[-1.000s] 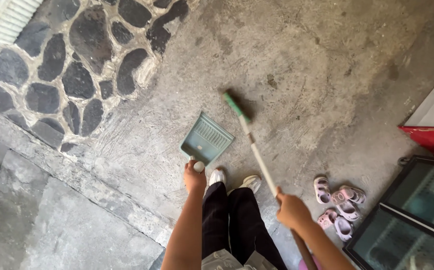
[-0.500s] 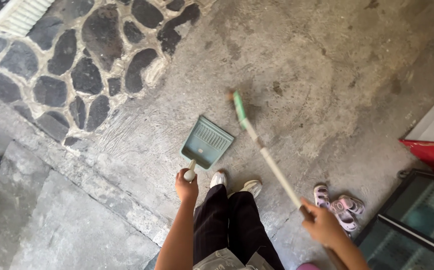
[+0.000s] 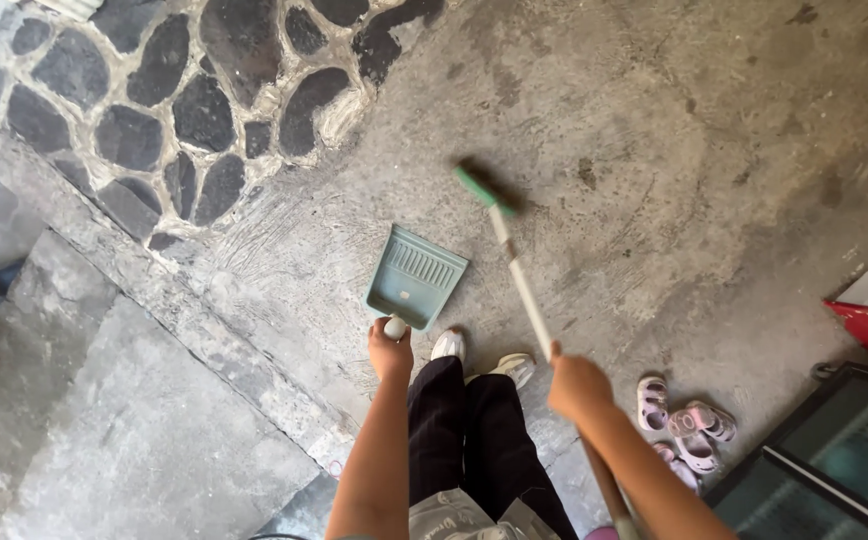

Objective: Sweep debris from the floor into a dustpan using a broom.

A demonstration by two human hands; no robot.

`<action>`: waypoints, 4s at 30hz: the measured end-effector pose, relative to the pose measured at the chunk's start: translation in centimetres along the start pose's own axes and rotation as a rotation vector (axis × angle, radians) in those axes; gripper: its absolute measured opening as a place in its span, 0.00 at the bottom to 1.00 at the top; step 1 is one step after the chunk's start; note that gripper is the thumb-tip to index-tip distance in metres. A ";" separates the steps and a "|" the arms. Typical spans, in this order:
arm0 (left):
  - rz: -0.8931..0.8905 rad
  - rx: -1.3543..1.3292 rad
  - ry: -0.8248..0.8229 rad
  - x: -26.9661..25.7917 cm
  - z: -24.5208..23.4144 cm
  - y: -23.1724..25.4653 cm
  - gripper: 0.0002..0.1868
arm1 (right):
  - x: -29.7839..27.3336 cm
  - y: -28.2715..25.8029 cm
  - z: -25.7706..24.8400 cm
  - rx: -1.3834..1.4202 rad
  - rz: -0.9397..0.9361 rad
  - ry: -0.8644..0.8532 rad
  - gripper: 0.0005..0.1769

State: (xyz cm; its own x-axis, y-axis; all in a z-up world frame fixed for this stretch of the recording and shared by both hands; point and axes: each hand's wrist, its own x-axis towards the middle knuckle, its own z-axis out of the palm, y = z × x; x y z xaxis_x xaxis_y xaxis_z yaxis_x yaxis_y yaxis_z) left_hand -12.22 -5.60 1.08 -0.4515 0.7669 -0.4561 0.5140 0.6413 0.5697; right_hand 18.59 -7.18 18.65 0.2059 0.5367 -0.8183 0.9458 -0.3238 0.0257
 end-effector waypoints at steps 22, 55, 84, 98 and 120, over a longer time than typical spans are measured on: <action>-0.017 -0.136 0.173 0.1 -5.0 1.6 0.17 | 5.2 -6.3 -17.1 -0.051 -0.154 0.016 0.41; -0.264 -0.109 0.178 -2.7 -11.4 -7.7 0.16 | 3.0 -15.5 -14.1 -0.128 -0.305 -0.100 0.42; -0.186 -0.012 0.002 -3.5 -15.6 -4.9 0.17 | -5.6 -10.6 -13.4 0.039 -0.009 -0.153 0.39; -0.095 -0.004 -0.018 -2.0 -8.9 -7.1 0.15 | -7.8 -9.6 -5.8 0.266 -0.112 -0.391 0.37; -0.237 -0.036 0.295 -5.6 -11.6 -12.1 0.19 | -1.1 -17.5 -7.0 -0.310 -0.379 -0.138 0.27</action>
State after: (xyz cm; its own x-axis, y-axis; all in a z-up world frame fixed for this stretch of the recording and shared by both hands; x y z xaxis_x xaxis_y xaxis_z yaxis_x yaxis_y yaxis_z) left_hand -24.36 -17.95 4.67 -0.7482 0.5541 -0.3648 0.3462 0.7952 0.4979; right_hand 3.54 3.35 23.15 -0.1813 0.4571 -0.8708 0.9820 0.1312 -0.1355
